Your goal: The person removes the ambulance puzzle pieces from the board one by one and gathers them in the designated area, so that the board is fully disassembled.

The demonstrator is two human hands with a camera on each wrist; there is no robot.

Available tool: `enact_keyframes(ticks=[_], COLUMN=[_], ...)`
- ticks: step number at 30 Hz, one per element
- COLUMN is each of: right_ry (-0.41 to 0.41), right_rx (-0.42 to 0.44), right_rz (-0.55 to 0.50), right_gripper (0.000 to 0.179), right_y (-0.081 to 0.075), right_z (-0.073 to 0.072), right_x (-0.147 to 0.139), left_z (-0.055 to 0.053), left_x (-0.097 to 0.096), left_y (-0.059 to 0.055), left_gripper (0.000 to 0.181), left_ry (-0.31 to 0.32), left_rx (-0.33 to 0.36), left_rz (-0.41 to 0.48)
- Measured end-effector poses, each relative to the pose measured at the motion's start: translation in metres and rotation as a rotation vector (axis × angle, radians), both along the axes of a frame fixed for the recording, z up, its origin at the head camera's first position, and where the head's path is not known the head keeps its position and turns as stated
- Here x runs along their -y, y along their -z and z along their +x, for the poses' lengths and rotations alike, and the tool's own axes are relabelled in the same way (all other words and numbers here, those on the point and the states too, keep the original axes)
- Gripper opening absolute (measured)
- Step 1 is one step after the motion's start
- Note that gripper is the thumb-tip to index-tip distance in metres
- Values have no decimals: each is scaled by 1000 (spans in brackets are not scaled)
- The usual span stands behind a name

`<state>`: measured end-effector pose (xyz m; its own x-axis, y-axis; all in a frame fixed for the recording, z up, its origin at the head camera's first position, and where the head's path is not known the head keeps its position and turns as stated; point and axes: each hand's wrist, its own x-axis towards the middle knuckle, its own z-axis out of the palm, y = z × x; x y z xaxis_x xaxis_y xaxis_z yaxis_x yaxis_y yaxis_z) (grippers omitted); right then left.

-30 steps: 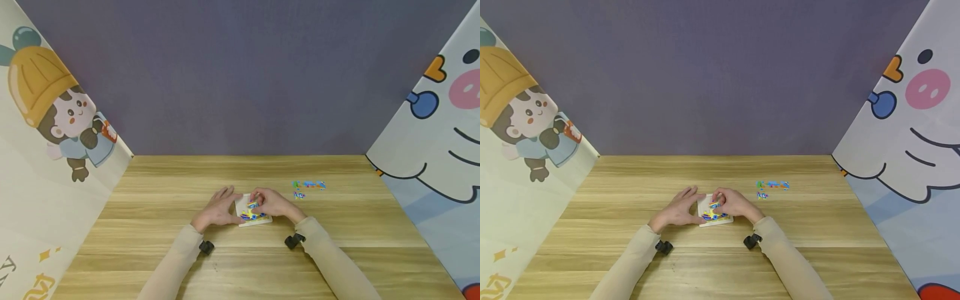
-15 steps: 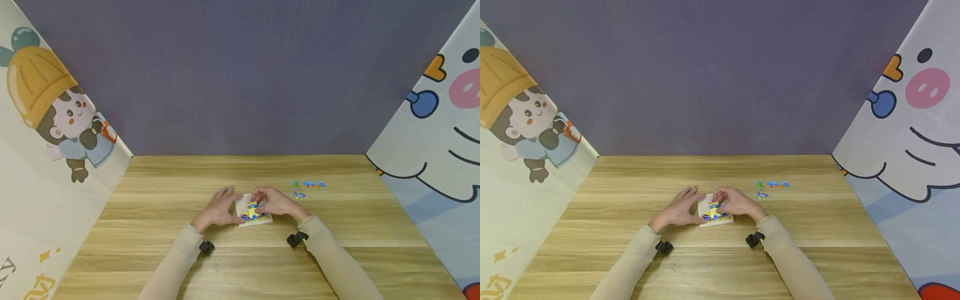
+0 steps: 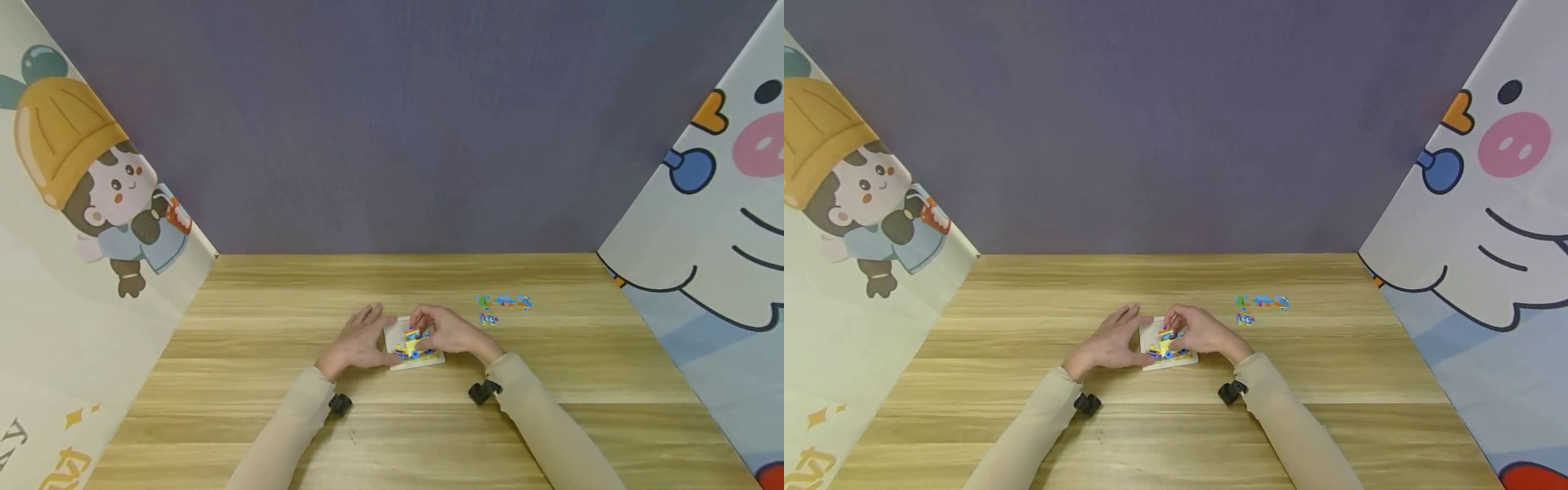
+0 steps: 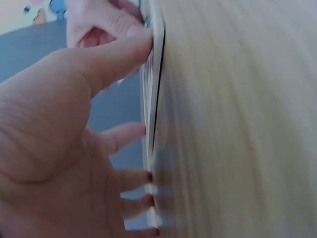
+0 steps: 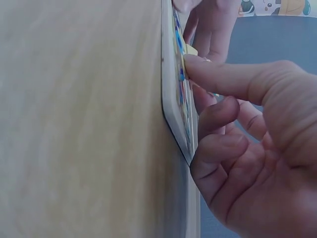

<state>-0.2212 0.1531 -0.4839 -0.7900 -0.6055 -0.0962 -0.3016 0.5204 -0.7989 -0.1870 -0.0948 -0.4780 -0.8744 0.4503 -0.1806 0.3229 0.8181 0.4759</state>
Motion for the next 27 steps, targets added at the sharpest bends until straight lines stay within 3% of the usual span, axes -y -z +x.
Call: enact_keyframes(ticks=[15,22,27], right_ry=[4,-29,5], right_rx=[-24,-7,35], right_rz=[-20,-76,-78], right_gripper=[35,12,11], right_y=[2,3,2], right_z=[1,-3,-4], right_x=[0,-3,-7], left_z=[4,3,3], left_x=[-19,-20,-21], left_y=[-5,-4,-3], left_gripper=[79,78,76], left_ry=[-68,-89,-93], left_rx=[10,-1,-7], left_rz=[-71,-60,-46])
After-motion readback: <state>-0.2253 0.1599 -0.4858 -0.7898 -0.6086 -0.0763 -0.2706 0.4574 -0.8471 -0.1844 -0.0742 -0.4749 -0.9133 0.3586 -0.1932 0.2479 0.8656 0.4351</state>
